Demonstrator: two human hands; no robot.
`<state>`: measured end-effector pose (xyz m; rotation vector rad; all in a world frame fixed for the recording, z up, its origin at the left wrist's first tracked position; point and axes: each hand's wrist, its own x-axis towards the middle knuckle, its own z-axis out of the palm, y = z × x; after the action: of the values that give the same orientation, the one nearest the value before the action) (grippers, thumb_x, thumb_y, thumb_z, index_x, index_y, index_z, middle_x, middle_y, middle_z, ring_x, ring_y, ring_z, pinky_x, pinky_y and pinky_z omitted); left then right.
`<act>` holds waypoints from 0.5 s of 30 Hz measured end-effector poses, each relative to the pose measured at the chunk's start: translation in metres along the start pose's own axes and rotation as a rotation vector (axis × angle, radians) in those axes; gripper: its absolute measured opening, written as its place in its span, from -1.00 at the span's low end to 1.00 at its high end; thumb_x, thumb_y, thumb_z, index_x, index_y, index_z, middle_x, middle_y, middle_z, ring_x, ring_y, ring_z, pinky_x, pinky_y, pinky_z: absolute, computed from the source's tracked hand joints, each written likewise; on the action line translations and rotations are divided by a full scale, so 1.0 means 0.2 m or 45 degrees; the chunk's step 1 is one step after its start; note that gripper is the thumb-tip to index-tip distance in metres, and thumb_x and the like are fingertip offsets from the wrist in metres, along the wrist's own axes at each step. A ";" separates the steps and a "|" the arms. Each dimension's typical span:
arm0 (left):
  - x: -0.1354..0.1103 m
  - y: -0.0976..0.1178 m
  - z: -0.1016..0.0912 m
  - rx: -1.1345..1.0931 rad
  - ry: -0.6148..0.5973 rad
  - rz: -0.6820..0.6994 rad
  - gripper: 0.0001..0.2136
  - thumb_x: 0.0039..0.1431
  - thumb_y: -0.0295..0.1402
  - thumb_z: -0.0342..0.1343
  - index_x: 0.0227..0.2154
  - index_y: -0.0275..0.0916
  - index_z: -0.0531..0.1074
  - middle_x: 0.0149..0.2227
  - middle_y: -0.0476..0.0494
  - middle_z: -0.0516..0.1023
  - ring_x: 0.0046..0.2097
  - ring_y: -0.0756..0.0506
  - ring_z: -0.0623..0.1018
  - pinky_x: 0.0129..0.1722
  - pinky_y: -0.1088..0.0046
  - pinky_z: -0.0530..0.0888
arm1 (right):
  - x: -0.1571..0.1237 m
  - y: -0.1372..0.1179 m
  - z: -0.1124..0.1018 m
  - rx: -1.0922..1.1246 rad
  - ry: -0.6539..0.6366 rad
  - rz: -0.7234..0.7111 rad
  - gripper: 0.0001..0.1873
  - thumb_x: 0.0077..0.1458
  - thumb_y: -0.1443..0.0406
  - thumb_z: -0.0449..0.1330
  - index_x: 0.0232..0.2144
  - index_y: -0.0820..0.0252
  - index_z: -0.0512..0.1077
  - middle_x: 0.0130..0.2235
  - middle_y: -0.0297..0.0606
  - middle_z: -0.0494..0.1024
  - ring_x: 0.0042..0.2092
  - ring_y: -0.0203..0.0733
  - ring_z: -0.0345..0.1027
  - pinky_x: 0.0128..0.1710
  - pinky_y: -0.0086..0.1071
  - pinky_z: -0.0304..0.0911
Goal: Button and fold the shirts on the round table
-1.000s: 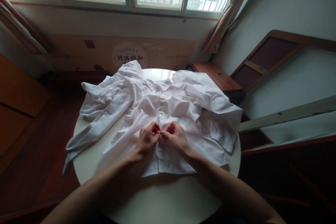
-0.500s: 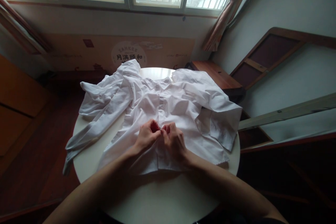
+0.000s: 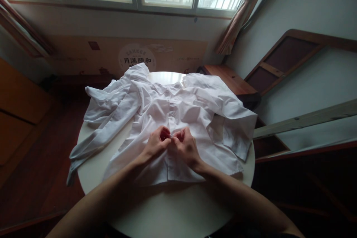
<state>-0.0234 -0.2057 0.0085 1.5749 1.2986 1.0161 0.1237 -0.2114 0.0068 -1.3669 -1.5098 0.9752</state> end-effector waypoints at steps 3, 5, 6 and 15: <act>-0.01 0.00 0.00 0.029 0.064 0.017 -0.92 -0.04 -0.39 0.12 -0.48 -0.24 0.33 -0.51 0.04 0.40 -0.46 0.02 0.38 -0.44 0.53 0.32 | -0.04 -0.01 0.00 -0.195 0.008 -0.103 -0.91 0.06 0.30 0.07 -0.37 0.11 0.18 -0.40 -0.35 0.43 -0.38 -0.19 0.33 -0.35 -0.32 0.21; -0.01 -0.01 0.01 0.061 0.112 0.029 -0.93 -0.04 -0.41 0.11 -0.51 -0.24 0.32 -0.52 0.04 0.39 -0.46 0.03 0.37 -0.44 0.53 0.30 | -0.05 -0.01 0.00 -0.223 0.007 -0.127 -0.93 0.07 0.31 0.06 -0.36 0.11 0.19 -0.38 -0.34 0.43 -0.37 -0.19 0.33 -0.34 -0.31 0.21; -0.01 -0.02 0.01 0.065 0.130 0.028 -0.93 -0.05 -0.42 0.11 -0.53 -0.24 0.32 -0.53 0.04 0.38 -0.46 0.03 0.36 -0.45 0.54 0.30 | -0.05 -0.01 0.00 -0.202 0.005 -0.121 -0.93 0.07 0.30 0.06 -0.36 0.11 0.19 -0.39 -0.34 0.43 -0.37 -0.20 0.33 -0.34 -0.31 0.22; -0.03 -0.02 0.00 0.616 -0.049 0.171 -0.91 0.11 -0.48 0.00 -0.39 -0.23 0.39 -0.39 -0.10 0.50 -0.31 -0.08 0.48 -0.26 0.41 0.40 | 0.06 0.05 -0.02 0.277 -0.235 0.251 -0.71 -0.09 0.26 0.22 -0.49 0.10 0.11 -0.55 -0.42 0.39 -0.52 -0.26 0.30 -0.50 -0.36 0.27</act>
<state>-0.0244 -0.2115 0.0044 2.0554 1.5032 0.7791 0.1304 -0.1989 0.0008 -1.3138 -1.3716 1.3801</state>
